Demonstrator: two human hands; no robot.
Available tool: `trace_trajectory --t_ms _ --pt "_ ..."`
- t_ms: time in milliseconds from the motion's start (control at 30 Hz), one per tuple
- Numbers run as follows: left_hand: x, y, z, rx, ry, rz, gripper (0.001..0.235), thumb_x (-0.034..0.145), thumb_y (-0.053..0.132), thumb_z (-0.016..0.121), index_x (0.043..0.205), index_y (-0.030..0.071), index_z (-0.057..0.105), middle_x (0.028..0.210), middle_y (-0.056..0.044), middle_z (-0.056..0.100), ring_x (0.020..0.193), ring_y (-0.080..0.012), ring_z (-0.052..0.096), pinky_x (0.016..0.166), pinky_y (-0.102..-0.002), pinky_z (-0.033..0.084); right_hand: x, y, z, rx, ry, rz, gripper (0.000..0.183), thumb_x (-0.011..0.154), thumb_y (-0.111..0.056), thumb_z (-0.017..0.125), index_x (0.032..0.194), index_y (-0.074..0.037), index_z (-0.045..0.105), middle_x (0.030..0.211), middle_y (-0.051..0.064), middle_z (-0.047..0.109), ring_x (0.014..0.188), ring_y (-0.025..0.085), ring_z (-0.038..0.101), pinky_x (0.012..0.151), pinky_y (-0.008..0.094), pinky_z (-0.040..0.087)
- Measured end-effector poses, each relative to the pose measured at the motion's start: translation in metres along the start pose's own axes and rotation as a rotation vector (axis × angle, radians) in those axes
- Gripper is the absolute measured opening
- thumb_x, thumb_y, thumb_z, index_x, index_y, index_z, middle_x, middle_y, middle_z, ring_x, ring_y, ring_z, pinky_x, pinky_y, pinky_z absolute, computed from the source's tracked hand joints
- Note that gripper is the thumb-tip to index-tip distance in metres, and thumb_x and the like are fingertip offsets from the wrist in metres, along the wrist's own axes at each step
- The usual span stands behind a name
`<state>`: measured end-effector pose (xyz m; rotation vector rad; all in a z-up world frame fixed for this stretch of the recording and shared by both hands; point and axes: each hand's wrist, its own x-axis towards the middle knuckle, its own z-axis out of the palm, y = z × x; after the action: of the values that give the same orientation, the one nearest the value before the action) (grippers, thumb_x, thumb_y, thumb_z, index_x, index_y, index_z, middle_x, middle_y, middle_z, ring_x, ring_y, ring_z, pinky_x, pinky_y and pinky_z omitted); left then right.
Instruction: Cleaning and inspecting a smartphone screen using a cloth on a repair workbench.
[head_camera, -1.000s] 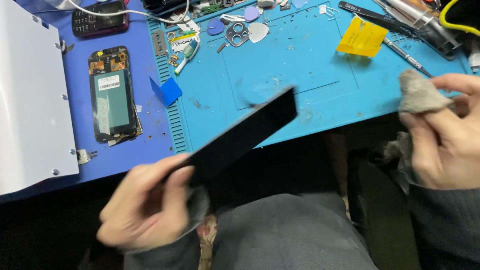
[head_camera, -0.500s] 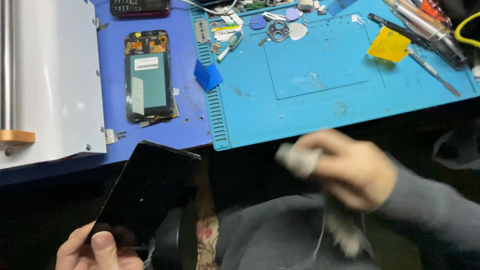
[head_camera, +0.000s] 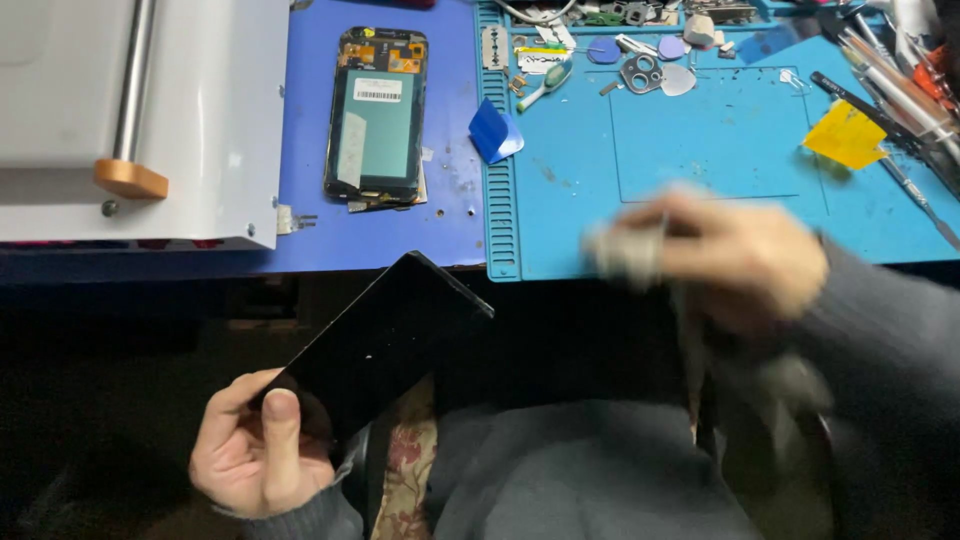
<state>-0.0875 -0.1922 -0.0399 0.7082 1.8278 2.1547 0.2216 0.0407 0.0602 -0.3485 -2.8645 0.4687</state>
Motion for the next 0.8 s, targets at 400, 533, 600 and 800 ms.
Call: trace_trajectory --t_ms 400,533,600,800 --pt "-0.007 0.009 0.017 -0.049 -0.057 -0.166 0.026 0.091 0.023 0.073 0.105 0.001 0.069 0.088 -0.008 0.069 0.079 -0.0117 0.064 0.077 -0.018 0.051 0.037 0.005 -0.022 0.086 -0.255 0.801 0.044 0.080 -0.014 0.082 0.123 -0.018 0.073 0.112 0.009 0.069 0.075 0.020 0.067 0.059 0.031 0.054" --pt "-0.005 0.014 0.034 -0.199 -0.069 -0.235 0.024 0.091 0.021 0.074 0.104 0.002 0.066 0.089 -0.006 0.068 0.080 -0.0114 0.063 0.079 -0.019 0.051 0.036 -0.008 0.009 -0.392 -0.244 0.207 0.051 0.096 -0.030 0.052 0.147 -0.034 0.045 0.098 0.003 0.043 0.067 0.019 0.064 0.041 0.037 0.059" --pt "-0.006 0.016 0.047 -0.283 -0.079 -0.281 0.020 0.093 0.019 0.071 0.104 0.004 0.063 0.086 -0.005 0.066 0.077 -0.0110 0.062 0.073 -0.020 0.051 -0.002 -0.053 -0.011 0.144 -0.354 0.076 0.019 0.103 -0.037 0.052 0.117 -0.026 0.058 0.096 0.001 0.057 0.060 0.019 0.069 0.040 0.036 0.053" --pt "-0.029 0.021 0.098 -0.256 -0.292 -0.270 0.024 0.092 0.025 0.073 0.098 0.010 0.055 0.087 -0.001 0.061 0.074 -0.0062 0.053 0.068 -0.018 0.042 -0.041 -0.031 0.024 0.427 0.134 0.326 0.032 0.086 -0.027 0.073 0.111 -0.007 0.068 0.094 0.005 0.059 0.076 0.017 0.059 0.067 0.028 0.048"
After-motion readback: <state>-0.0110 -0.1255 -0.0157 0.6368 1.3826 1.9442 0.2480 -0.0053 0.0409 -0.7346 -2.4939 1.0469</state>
